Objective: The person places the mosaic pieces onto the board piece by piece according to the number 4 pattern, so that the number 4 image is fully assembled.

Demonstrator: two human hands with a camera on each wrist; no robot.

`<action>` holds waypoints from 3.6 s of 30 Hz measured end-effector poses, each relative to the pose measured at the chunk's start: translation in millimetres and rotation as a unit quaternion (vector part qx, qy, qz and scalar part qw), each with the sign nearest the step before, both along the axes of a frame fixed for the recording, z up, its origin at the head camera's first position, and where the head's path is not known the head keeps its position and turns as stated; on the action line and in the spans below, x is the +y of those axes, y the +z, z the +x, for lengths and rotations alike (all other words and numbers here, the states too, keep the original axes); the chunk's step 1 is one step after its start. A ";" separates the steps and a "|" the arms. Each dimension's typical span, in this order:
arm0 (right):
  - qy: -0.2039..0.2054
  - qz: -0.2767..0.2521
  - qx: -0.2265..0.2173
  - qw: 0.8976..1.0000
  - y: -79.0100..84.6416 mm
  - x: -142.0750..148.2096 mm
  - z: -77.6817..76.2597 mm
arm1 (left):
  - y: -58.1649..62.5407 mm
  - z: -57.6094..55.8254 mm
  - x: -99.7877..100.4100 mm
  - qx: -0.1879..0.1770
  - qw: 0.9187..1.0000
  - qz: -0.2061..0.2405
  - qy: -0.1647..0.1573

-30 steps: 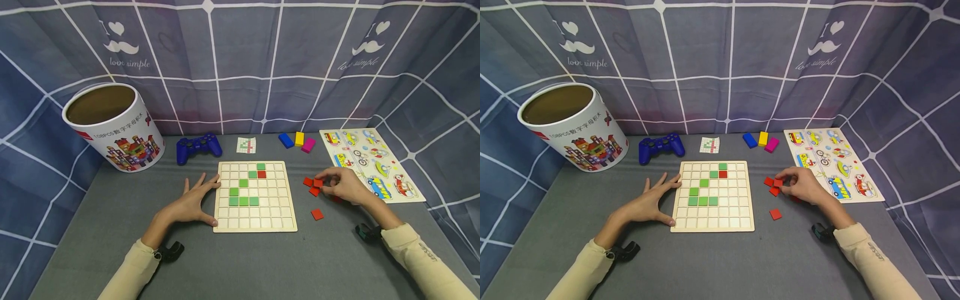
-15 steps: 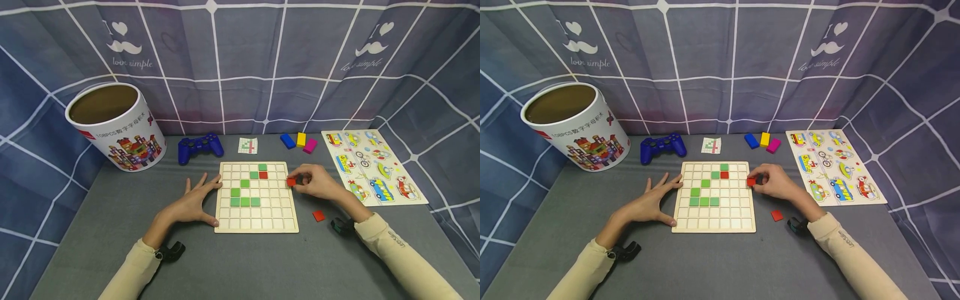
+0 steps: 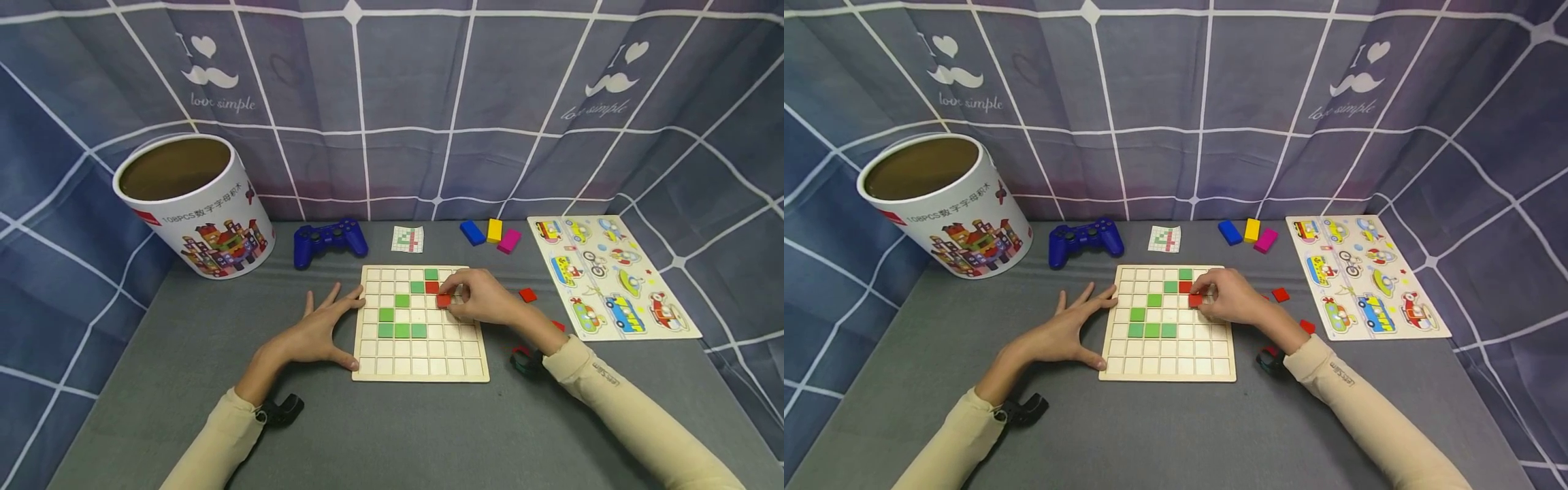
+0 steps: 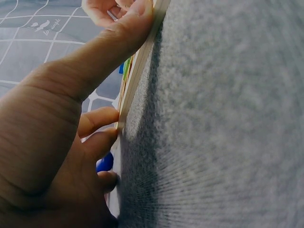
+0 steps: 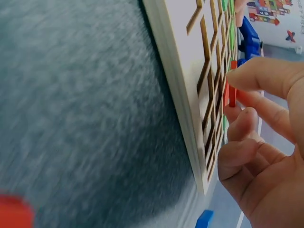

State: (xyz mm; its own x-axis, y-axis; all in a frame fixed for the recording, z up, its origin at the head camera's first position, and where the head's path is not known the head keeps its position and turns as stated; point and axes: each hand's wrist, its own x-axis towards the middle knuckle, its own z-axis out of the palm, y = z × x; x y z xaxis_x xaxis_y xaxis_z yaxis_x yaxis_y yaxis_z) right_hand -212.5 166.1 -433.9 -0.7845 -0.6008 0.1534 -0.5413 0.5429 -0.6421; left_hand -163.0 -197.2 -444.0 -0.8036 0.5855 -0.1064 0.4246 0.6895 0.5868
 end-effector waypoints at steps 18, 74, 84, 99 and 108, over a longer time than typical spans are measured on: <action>0.002 0.049 -0.014 0.999 5.3 -18.9 -7.2 | 1.7 0.1 0.4 -0.001 1.000 0.000 -0.003; -0.141 0.078 -0.001 0.987 3.7 120.9 6.4 | 1.0 1.0 0.7 -0.008 1.000 0.001 0.004; -0.090 0.053 0.010 0.995 10.3 76.3 7.5 | 1.4 1.5 0.3 -0.004 1.000 0.005 0.004; 0.000 0.018 0.008 1.000 6.0 13.5 16.8 | 0.5 0.1 -0.4 -0.007 1.000 0.003 0.001; 0.030 0.013 0.014 0.999 -0.6 -7.5 17.4 | 0.9 -0.7 -0.2 -0.003 1.000 0.000 -0.002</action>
